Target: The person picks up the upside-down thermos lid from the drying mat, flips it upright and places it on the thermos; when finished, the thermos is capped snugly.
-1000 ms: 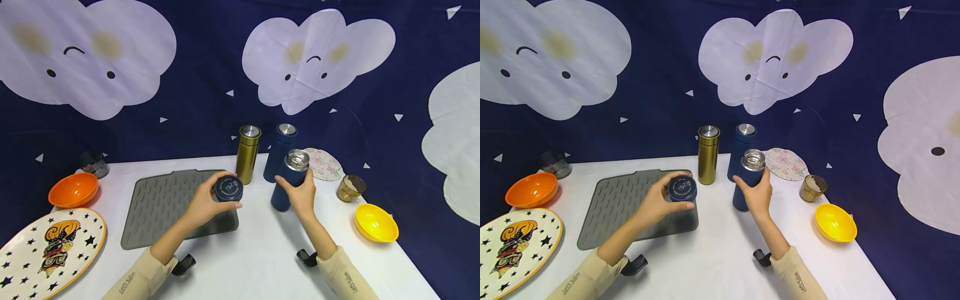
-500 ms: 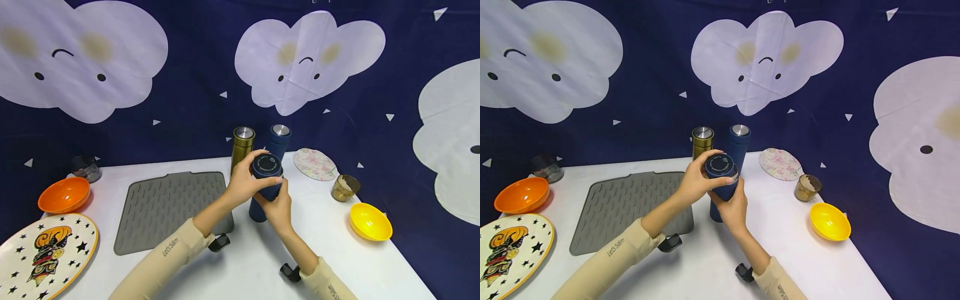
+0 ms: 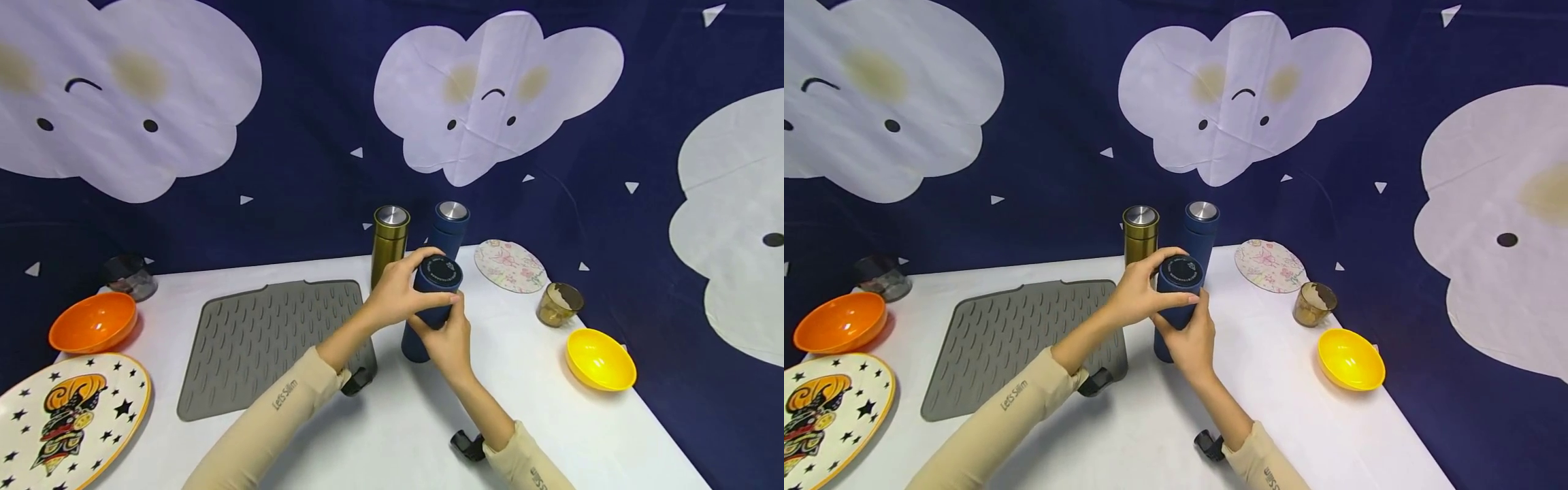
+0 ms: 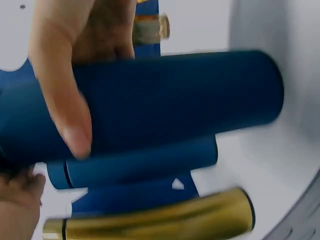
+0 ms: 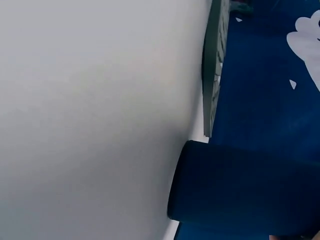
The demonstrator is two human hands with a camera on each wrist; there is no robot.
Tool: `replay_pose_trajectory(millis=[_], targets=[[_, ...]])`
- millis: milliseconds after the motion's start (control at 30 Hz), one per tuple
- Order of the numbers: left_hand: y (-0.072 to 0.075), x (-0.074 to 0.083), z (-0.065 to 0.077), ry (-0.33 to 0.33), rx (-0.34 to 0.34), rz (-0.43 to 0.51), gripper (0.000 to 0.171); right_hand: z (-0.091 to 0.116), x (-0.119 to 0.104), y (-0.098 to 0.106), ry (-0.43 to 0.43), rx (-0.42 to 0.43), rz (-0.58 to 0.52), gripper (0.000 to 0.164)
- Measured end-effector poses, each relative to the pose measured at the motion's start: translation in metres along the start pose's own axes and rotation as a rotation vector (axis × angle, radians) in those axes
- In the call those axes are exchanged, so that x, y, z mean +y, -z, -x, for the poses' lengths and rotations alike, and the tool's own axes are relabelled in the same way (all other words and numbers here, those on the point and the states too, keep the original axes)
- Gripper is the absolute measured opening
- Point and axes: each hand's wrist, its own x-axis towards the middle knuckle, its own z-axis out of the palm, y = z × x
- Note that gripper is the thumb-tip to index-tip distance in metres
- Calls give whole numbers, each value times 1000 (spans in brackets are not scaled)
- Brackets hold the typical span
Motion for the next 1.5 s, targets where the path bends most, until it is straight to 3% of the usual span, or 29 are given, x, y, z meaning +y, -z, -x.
replay_pose_trajectory(millis=[200, 300, 367, 467, 567, 667, 733, 833, 933, 1000, 1100, 1200, 1300, 1400, 1500], targets=[[11, -9, -5, -49, -128, 86, 65, 1, 1, 1, 13, -9, 0, 73], [16, -6, -5, -28, -197, 36, 73, 3, 1, 0, 11, -15, 2, 73], [18, -3, -4, -24, -209, -7, 77, 3, 1, 0, 12, -21, 1, 73], [16, 2, -1, -54, -149, -83, 79, 4, 2, 0, 15, -14, 8, 72], [6, 2, 2, -95, -26, -153, 75, 3, 2, 0, 25, 10, 26, 71], [1, 0, 3, -120, 31, -133, 74, 1, 0, 1, 32, 17, 29, 71], [5, -3, -1, -121, -8, -61, 70, -1, -1, 2, 28, 4, 13, 72], [20, -8, -10, -84, -169, 50, 67, -4, -2, 3, 10, -16, -15, 74], [32, -7, -12, -3, -256, 51, 71, -4, -2, 3, -11, -29, -33, 74], [30, -2, -8, 50, -201, 22, 76, -3, -1, 3, -18, -32, -24, 73], [9, 9, 3, 101, 21, -53, 92, 0, 0, 4, -2, -24, 8, 69], [-18, 17, 8, 67, 250, -145, 103, 1, 0, 4, 26, 3, 20, 63], [-33, 15, 9, -4, 405, -204, 101, 1, -1, 2, 37, 10, 3, 62], [-32, 6, 13, -73, 445, -169, 92, 1, -1, -2, 32, 5, -1, 65], [-22, -2, 16, -130, 353, -68, 82, 2, 0, -3, 31, 12, 16, 67]])
